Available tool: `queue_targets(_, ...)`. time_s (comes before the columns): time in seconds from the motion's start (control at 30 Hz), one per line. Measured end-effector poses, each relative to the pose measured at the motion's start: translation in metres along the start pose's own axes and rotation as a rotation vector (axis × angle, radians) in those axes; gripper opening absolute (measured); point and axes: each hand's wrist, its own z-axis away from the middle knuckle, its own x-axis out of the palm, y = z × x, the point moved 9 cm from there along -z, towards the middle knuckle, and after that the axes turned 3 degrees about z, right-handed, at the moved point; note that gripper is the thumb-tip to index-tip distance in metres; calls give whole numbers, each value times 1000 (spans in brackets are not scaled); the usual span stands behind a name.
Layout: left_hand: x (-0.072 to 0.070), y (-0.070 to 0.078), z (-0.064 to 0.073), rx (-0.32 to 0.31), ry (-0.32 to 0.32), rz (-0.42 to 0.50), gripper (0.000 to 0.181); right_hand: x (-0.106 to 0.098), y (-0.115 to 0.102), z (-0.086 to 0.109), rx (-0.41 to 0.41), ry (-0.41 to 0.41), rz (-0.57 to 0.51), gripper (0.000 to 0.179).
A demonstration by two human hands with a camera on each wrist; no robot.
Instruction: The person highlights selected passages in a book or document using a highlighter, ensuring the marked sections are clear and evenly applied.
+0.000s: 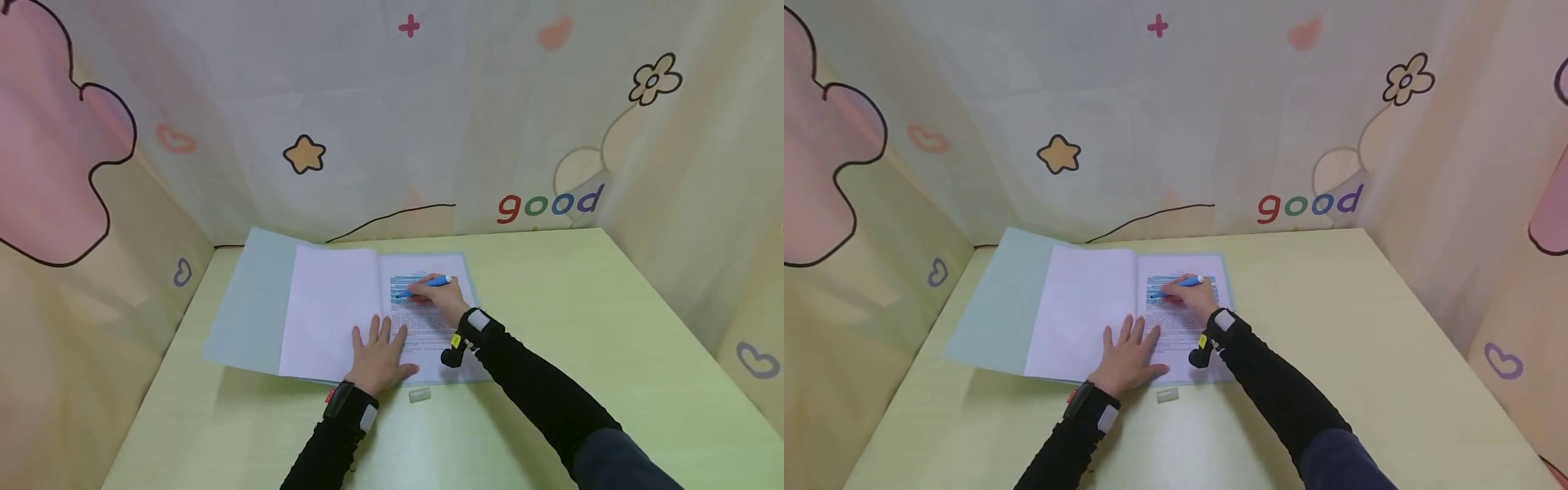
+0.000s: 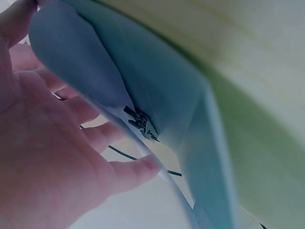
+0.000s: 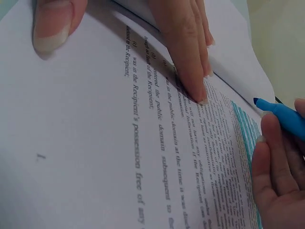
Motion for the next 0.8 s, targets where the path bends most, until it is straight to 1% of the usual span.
queue_targets(0.1,0,-1,0,-9,-14,18,75,8,2,-2,9,-16,-9,19)
queue_targets(0.2,-1,-1,1,-11,-22,28,75,12,3,-4,7,-16,7,18)
queue_targets(0.4,-4,0,3,5,-5,11,75,14,3,-5,-7,-3,69,19)
queue_targets(0.67,-4,-1,2,13,-8,16,75,15,2,-7,-29,-1,110,18)
queue_targets(0.8,-4,-1,2,13,-11,15,75,15,3,-7,-25,6,151,18)
